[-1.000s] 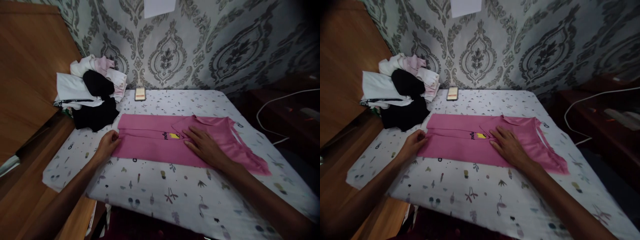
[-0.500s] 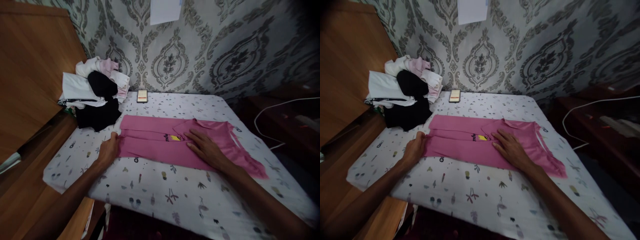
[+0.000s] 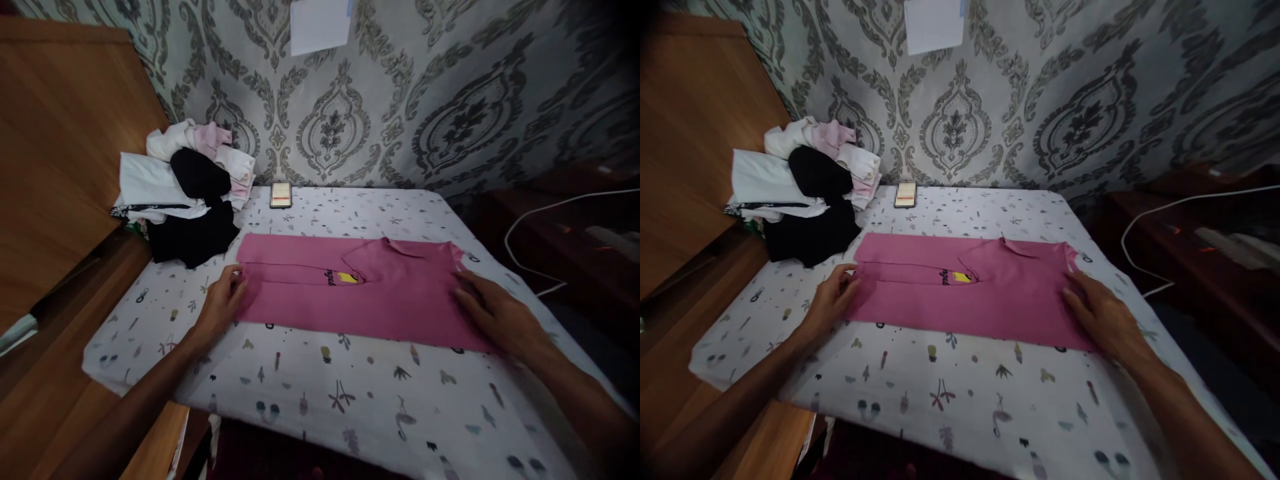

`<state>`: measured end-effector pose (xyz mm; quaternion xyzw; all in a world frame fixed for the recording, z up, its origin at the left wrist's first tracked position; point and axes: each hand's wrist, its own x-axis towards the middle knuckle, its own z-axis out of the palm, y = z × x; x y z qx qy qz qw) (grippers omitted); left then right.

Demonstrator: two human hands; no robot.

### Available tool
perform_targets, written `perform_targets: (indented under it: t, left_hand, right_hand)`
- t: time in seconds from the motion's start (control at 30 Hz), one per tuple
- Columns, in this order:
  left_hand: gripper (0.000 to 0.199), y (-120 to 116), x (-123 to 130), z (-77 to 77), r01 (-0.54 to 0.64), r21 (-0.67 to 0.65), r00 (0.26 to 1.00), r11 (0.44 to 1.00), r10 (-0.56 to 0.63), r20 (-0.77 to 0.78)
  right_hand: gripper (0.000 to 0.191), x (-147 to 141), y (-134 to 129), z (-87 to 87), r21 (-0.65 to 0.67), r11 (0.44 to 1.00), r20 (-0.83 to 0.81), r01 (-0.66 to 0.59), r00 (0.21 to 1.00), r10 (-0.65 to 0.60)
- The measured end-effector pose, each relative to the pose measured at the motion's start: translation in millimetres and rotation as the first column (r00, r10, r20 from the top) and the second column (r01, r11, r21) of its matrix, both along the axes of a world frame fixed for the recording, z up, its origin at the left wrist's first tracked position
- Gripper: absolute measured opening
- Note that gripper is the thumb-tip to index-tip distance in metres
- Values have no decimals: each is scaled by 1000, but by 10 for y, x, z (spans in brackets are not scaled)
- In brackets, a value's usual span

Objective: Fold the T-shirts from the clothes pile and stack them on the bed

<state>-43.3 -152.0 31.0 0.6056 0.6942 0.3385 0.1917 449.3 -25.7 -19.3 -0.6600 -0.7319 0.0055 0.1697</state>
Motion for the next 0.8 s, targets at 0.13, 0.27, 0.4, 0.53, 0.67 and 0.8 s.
perform_targets:
  t: [0.13,0.27,0.4,0.53,0.67,0.8]
  left_hand:
    - [38,-1,43,-27,-27,-41,997,999,24,-68]
    - [33,35,-33,-66,-96,-76,984,993,83,-158]
    - [24,45,-107,-53,-68,-159,922,985,1,-387]
    - [29,125,-187,43,-59,-106,808,993,-15,-589]
    - [35,454,-258,102,155,-16,670,988,-117,-733]
    - [32,782,-195,108,320,-119,523,940,-280,-805]
  right_hand:
    - [60,60,-36,-11,-102,994,-119,-33,993,20]
    - [57,97,-27,-52,-69,995,-127,-75,990,65]
    - [56,145,-26,-76,-40,995,-135,-89,987,83]
    - [54,127,-52,6,-50,993,-142,-109,985,101]
    - [51,-9,7,121,79,990,-83,-119,989,126]
    - [45,-220,116,239,101,976,-36,-194,979,198]
